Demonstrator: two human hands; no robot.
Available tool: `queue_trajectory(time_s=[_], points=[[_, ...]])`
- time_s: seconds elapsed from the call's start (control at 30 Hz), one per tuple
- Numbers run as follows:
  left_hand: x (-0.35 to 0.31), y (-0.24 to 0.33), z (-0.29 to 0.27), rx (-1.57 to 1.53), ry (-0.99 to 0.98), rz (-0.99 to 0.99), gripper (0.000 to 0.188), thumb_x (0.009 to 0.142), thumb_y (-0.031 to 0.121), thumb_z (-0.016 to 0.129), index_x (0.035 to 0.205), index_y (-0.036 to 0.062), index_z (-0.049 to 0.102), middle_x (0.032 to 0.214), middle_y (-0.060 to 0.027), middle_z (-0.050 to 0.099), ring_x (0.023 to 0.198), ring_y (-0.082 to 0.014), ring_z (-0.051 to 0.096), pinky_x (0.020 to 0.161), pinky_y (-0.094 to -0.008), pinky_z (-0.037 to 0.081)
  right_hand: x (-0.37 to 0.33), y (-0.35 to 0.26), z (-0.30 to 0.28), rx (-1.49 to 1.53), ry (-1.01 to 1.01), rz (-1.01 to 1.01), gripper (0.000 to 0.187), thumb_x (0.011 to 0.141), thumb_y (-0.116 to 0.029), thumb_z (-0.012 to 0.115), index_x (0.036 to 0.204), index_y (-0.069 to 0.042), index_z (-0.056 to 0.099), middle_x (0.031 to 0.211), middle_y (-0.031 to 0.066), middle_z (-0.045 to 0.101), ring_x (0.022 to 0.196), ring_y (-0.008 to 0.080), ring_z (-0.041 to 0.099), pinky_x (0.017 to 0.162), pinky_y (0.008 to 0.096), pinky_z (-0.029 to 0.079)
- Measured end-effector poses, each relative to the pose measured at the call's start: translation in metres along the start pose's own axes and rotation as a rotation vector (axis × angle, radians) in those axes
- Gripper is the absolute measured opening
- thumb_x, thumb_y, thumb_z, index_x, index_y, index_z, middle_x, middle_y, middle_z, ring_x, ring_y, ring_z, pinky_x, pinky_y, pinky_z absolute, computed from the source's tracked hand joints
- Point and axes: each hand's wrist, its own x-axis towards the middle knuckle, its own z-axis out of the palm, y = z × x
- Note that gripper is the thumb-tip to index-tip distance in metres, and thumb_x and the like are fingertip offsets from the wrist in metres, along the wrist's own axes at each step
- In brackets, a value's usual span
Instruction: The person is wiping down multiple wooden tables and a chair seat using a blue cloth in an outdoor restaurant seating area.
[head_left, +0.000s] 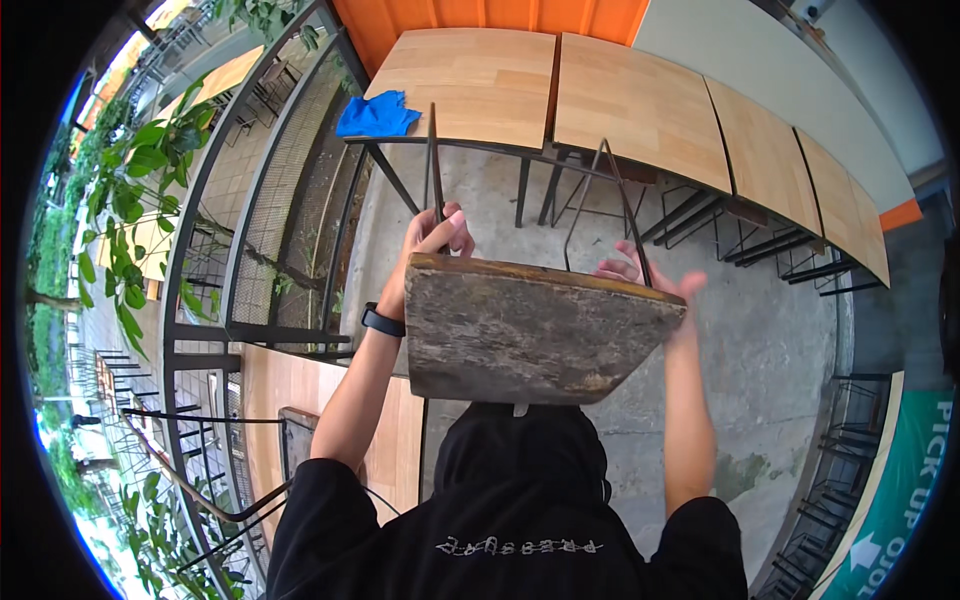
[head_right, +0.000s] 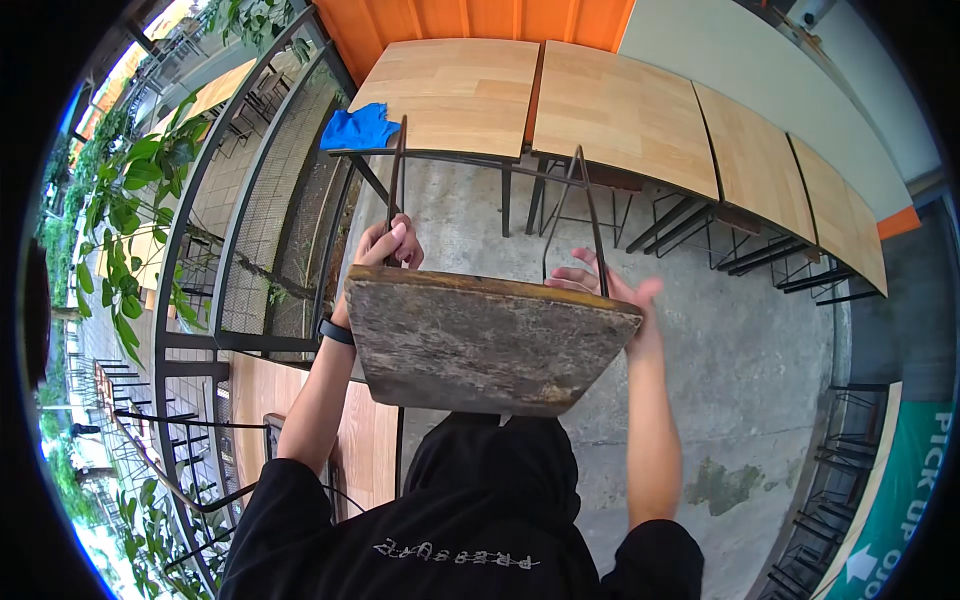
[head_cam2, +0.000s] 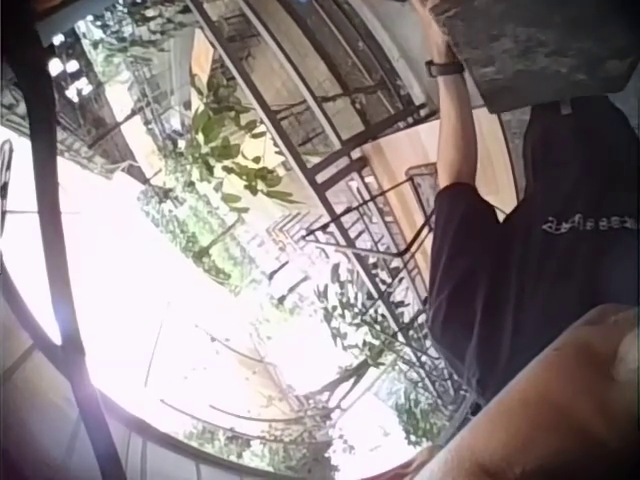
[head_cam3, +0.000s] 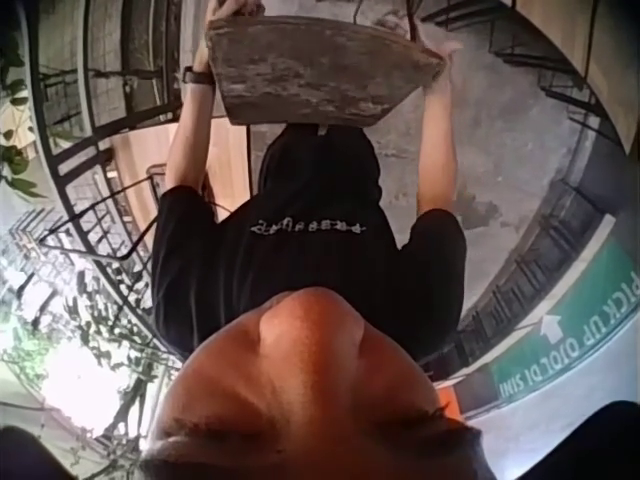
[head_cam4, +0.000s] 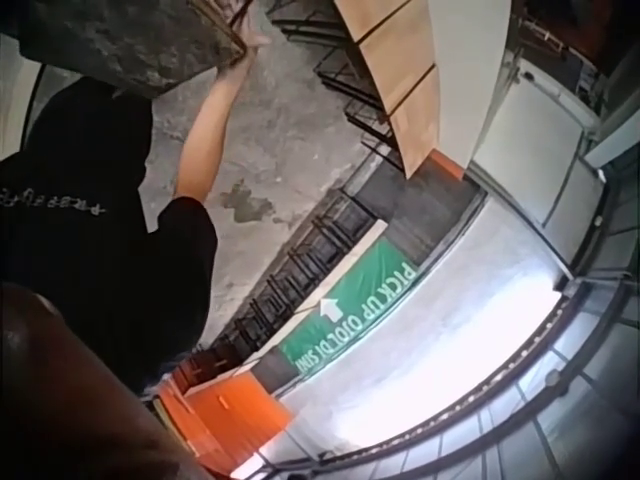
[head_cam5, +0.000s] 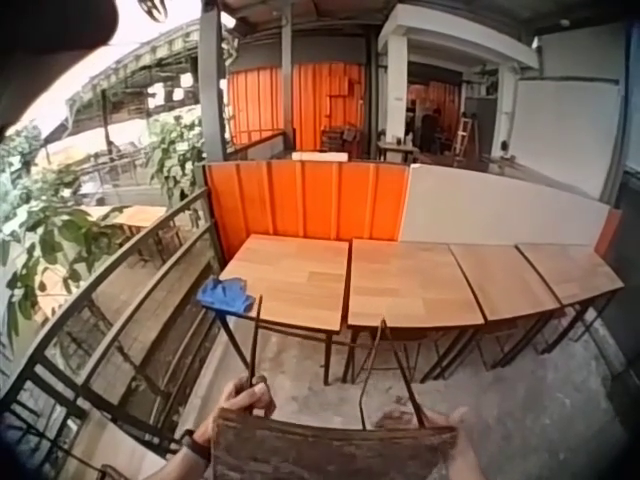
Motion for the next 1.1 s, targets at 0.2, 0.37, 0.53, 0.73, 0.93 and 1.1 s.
queue_trajectory(time_s=[0.2, 0.37, 0.53, 0.73, 0.93, 1.1], points=[[-0.011, -0.010, -0.012, -0.077, -0.017, -0.173, 0.028, 0.100, 0.036, 0.055, 0.091, 0.0106, 0.047, 0.071, 0.0008, 0.043, 0.068, -0.0132, 0.045, 0.064, -0.0266, 0.038, -0.010, 0.041, 0.013, -0.129, 0.025, -0.280, 0.143, 0.051, -0.089, 0.064, 0.149, 0.005, 0.021, 0.147, 0.0217, 0.042, 0.140, 0.0375, 0.037, 0.115, 0.0518, 0.031], [-0.016, -0.045, -0.034, -0.357, -0.073, -0.200, 0.031, 0.102, 0.041, 0.050, 0.095, 0.0109, 0.047, 0.074, -0.0015, 0.047, 0.075, -0.0165, 0.048, 0.069, -0.0299, 0.039, -0.015, 0.063, 0.043, 0.047, 0.299, -0.304, 0.151, 0.046, -0.085, 0.074, 0.151, 0.006, 0.015, 0.150, 0.0211, 0.039, 0.140, 0.0381, 0.037, 0.116, 0.0521, 0.031], [-0.018, -0.068, -0.054, -0.217, -0.124, -0.183, 0.044, 0.101, 0.054, 0.042, 0.098, 0.0099, 0.047, 0.076, -0.0038, 0.049, 0.080, -0.0194, 0.051, 0.074, -0.0329, 0.041, -0.032, 0.087, 0.055, -0.222, 0.334, -0.236, 0.139, 0.054, -0.078, 0.077, 0.150, 0.007, 0.024, 0.145, 0.0210, 0.046, 0.135, 0.0340, 0.045, 0.112, 0.0463, 0.037], [-0.016, -0.046, -0.061, -0.506, -0.213, -0.387, 0.092, 0.089, 0.081, 0.024, 0.119, -0.0009, 0.053, 0.106, -0.0171, 0.065, 0.099, -0.0283, 0.063, 0.091, -0.0403, 0.048, -0.018, 0.083, 0.015, -0.102, 0.458, -0.264, 0.094, 0.070, -0.040, 0.078, 0.143, 0.007, 0.042, 0.120, 0.0129, 0.066, 0.112, 0.0226, 0.062, 0.102, 0.0342, 0.044], [-0.004, -0.092, -0.095, 0.129, 0.166, -0.549, 0.087, 0.088, 0.065, 0.059, 0.135, -0.0064, 0.047, 0.130, -0.0166, 0.058, 0.117, -0.0260, 0.058, 0.101, -0.0364, 0.045, 0.032, 0.101, -0.034, 0.162, 0.714, 0.023, 0.043, 0.082, -0.030, 0.072, 0.113, -0.003, 0.066, 0.104, 0.0083, 0.070, 0.096, 0.0213, 0.066, 0.088, 0.0349, 0.050], [0.013, -0.130, -0.083, 0.368, 0.414, -0.554, 0.080, 0.087, 0.061, 0.064, 0.126, -0.0075, 0.052, 0.126, -0.0153, 0.058, 0.112, -0.0202, 0.057, 0.096, -0.0321, 0.045, 0.052, 0.124, -0.076, 0.156, 0.818, 0.115, 0.037, 0.082, -0.030, 0.073, 0.109, -0.008, 0.066, 0.103, 0.0078, 0.069, 0.094, 0.0218, 0.065, 0.085, 0.0360, 0.050]])
